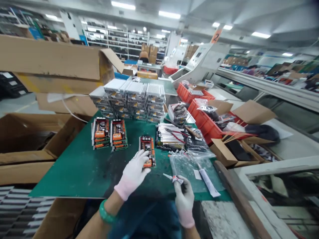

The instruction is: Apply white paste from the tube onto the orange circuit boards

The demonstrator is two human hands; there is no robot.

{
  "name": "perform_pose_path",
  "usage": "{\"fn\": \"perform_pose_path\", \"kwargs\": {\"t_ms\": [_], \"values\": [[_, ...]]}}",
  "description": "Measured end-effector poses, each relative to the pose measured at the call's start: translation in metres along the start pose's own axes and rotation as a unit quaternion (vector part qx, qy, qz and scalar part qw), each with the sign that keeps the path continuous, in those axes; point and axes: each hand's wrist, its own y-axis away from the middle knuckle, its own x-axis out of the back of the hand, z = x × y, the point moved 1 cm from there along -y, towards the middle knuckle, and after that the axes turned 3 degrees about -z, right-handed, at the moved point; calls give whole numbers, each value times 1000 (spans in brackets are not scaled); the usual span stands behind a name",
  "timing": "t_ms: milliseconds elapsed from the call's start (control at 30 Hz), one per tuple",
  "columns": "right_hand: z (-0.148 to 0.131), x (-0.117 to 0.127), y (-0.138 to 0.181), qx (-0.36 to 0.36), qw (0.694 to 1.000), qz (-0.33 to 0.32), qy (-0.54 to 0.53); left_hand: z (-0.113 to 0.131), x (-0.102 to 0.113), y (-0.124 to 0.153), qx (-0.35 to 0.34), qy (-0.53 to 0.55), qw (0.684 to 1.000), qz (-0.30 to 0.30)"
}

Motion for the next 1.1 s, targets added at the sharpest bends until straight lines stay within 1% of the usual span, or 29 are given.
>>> {"fn": "perform_pose_path", "kwargs": {"t_ms": [100, 167, 200, 233, 300, 367, 400, 467, 533, 600, 667, 800, 867, 900, 967, 1100], "values": [[3, -13, -5, -16, 1000, 0, -19, -19, -1, -28, 92, 24, 995, -39], [5, -17, -7, -23, 999, -4, -25, -31, -5, -38, 143, 39, 986, -70], [7, -17, -7, -22, 999, -8, -27, -36, -7, -42, 151, 35, 985, -80], [8, -17, -8, -20, 999, -12, -28, -40, -7, -44, 141, 21, 986, -81], [9, -15, -8, -15, 999, -19, -29, -42, -2, -44, 89, -38, 994, -49], [11, -14, -8, -10, 999, -17, -35, -42, 11, -41, 39, -117, 992, 15], [12, -14, -8, -8, 999, -13, -41, -42, 20, -39, 33, -157, 986, 50], [12, -14, -7, -9, 998, -2, -54, -47, 41, -34, 51, -229, 966, 108], [13, -15, -6, -18, 998, -3, -57, -59, 61, -30, 79, -282, 947, 131], [12, -14, -6, -29, 998, -13, -53, -74, 78, -27, 92, -306, 941, 111], [12, -13, -6, -35, 998, -15, -50, -90, 92, -27, 82, -306, 946, 64], [12, -13, -6, -47, 997, -15, -58, -113, 118, -32, 12, -296, 954, -48], [13, -13, -7, -48, 996, -21, -69, -119, 125, -34, -16, -296, 952, -76], [13, -13, -7, -46, 996, -23, -73, -121, 126, -35, -22, -295, 952, -79], [13, -14, -7, -39, 996, -28, -78, -123, 122, -35, -13, -291, 954, -65], [12, -14, -8, -28, 995, -39, -83, -123, 103, -38, 48, -298, 953, -4]]}}
